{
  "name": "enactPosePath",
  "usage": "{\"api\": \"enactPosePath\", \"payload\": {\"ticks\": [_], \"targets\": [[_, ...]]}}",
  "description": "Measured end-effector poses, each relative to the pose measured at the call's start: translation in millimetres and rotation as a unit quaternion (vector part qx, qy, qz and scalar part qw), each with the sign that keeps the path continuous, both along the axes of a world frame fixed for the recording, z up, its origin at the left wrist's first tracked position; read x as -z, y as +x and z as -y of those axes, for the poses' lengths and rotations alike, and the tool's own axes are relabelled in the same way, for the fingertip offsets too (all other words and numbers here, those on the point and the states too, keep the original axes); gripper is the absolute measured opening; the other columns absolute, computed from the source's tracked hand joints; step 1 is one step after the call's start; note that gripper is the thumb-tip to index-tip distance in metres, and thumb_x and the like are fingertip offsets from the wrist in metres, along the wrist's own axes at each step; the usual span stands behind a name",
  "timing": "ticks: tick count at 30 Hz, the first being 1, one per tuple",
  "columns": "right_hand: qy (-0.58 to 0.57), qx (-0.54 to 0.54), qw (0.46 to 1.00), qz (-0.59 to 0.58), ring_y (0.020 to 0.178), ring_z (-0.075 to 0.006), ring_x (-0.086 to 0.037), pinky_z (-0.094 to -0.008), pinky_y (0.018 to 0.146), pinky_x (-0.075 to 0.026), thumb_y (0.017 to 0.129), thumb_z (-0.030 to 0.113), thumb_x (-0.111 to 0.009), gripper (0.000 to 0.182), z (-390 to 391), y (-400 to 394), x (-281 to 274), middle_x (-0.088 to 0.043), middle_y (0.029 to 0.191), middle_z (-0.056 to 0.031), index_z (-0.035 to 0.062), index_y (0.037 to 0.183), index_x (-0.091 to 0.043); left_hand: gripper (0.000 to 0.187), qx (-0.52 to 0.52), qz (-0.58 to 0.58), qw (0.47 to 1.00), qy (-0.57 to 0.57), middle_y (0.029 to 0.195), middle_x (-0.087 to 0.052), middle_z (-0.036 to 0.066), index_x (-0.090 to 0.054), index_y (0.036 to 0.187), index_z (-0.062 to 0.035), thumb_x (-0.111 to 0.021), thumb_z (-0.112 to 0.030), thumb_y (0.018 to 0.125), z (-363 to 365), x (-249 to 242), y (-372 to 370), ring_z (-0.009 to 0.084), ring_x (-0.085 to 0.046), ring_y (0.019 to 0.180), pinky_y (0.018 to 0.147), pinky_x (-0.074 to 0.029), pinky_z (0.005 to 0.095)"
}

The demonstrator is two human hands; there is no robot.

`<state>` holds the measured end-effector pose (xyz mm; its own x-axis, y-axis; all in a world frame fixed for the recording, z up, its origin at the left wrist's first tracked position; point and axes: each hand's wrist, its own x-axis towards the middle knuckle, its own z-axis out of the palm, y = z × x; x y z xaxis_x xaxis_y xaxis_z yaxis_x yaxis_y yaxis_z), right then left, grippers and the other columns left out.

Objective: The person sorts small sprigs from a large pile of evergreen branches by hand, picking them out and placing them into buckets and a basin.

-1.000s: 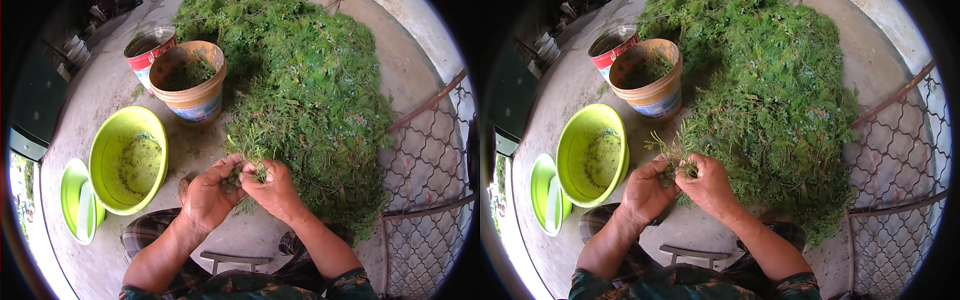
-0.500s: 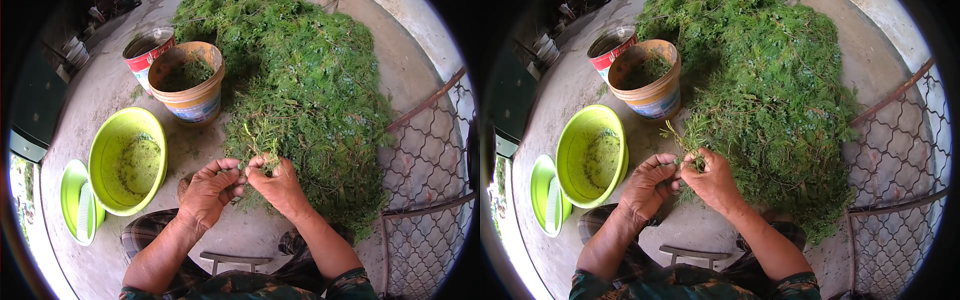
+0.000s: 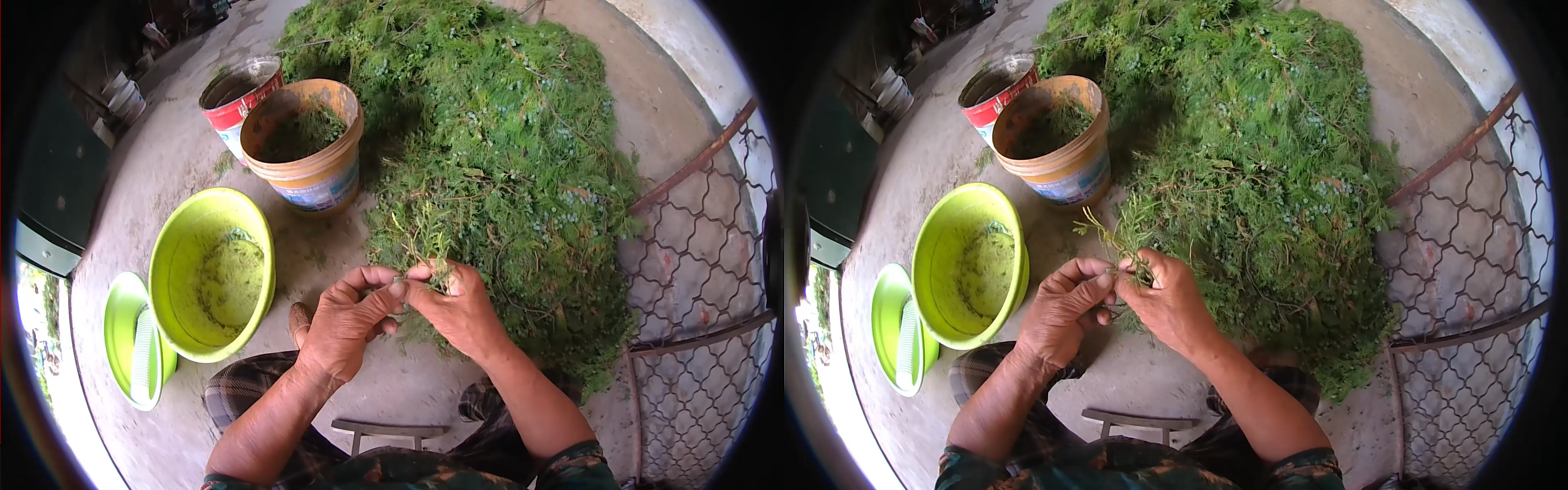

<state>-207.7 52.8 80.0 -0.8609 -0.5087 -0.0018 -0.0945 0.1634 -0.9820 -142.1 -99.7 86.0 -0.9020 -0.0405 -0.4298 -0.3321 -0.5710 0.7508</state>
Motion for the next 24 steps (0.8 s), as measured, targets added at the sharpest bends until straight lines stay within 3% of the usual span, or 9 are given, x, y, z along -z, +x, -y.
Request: {"api": "enactPosePath", "payload": {"ticks": [2,4,6,8,11,13,20,22,24], "targets": [[-0.08,-0.028,0.996,0.036,0.067,-0.007,-0.055,-0.0248,0.06,-0.047,0.086,0.003,-0.062,0.005,-3,-2,-2,-0.063,0.075,-0.0035,-0.0001,0.088,-0.061,0.01,0.017,-0.009,1.0,-0.007,0.085,-0.062,0.0,-0.061,0.095,-0.0073,-0.064,-0.015,0.089,2,0,-1,0.0087,-0.056,0.076,0.059,-0.044,0.0234],[-0.082,-0.05,0.995,0.01,0.067,-0.007,-0.054,-0.0251,0.06,-0.047,0.086,0.005,-0.062,0.006,-6,-5,-7,-0.063,0.074,-0.0031,0.0,0.088,-0.061,0.012,0.053,0.017,0.995,0.084,0.084,-0.061,-0.001,-0.062,0.094,-0.0089,-0.065,-0.018,0.088,7,-3,-1,0.008,-0.055,0.074,0.058,-0.041,0.0225],[-0.084,-0.071,0.994,-0.016,0.066,-0.007,-0.053,-0.0255,0.06,-0.046,0.086,0.007,-0.062,0.007,-9,-6,-13,-0.062,0.073,-0.0027,0.0002,0.088,-0.061,0.011,0.066,0.014,0.996,0.064,0.083,-0.061,-0.001,-0.062,0.093,-0.0093,-0.065,-0.018,0.088,9,-5,-2,0.0077,-0.055,0.074,0.058,-0.041,0.0221],[0.0,-0.066,0.997,0.03,0.067,-0.0061,-0.05,-0.0256,0.06,-0.044,0.086,0.01,-0.061,0.009,-11,-3,-17,-0.059,0.072,-0.001,0.0007,0.086,-0.059,0.011,0.078,0.013,0.996,0.045,0.082,-0.06,-0.002,-0.062,0.092,-0.0098,-0.066,-0.018,0.088,10,-5,-1,0.0075,-0.054,0.073,0.058,-0.04,0.0218],[0.021,-0.049,0.994,0.093,0.069,-0.0046,-0.047,-0.0233,0.061,-0.039,0.088,0.013,-0.059,0.012,-9,-1,-22,-0.052,0.072,0.0048,0.0031,0.082,-0.06,0.009,0.073,0.022,0.997,0.023,0.081,-0.059,-0.002,-0.061,0.089,-0.0096,-0.064,-0.018,0.089,11,-5,-2,0.0086,-0.054,0.073,0.057,-0.04,0.0215],[-0.012,-0.014,0.994,0.104,0.065,-0.0042,-0.044,-0.0226,0.058,-0.036,0.088,0.014,-0.057,0.012,-9,-2,-20,-0.049,0.069,0.0053,0.0047,0.081,-0.059,0.008,0.015,0.037,0.994,0.102,0.083,-0.059,0.001,-0.059,0.09,-0.0087,-0.062,-0.016,0.09,15,0,-1,0.0107,-0.054,0.073,0.057,-0.041,0.0216],[-0.004,0.042,0.99,0.133,0.056,-0.0033,-0.037,-0.0219,0.05,-0.03,0.088,0.019,-0.058,0.013,-11,-5,-13,-0.042,0.063,0.0065,0.0081,0.083,-0.057,0.008,-0.195,0.015,0.973,0.121,0.089,-0.061,0.009,-0.055,0.095,-0.0051,-0.058,-0.008,0.088,84,3,-3,0.0149,-0.057,0.071,0.052,-0.046,0.0223],[0.017,0.029,0.994,0.103,0.064,-0.0048,-0.042,-0.0244,0.054,-0.037,0.088,0.01,-0.059,0.009,-13,-4,-12,-0.049,0.069,0.0039,0.0012,0.086,-0.059,0.011,-0.275,-0.053,0.96,0.001,0.091,-0.062,0.009,-0.058,0.096,-0.0049,-0.059,-0.009,0.086,129,4,6,0.0136,-0.058,0.075,0.06,-0.049,0.0276],[0.037,0.029,0.997,0.068,0.064,-0.0062,-0.047,-0.0249,0.055,-0.041,0.087,0.009,-0.06,0.01,-10,0,-15,-0.053,0.07,0.0021,-0.0003,0.085,-0.057,0.023,-0.338,-0.046,0.897,-0.281,0.097,-0.064,0.011,-0.058,0.107,-0.0029,-0.06,-0.01,0.085,166,2,16,0.0161,-0.06,0.081,0.07,-0.05,0.0355]]}}
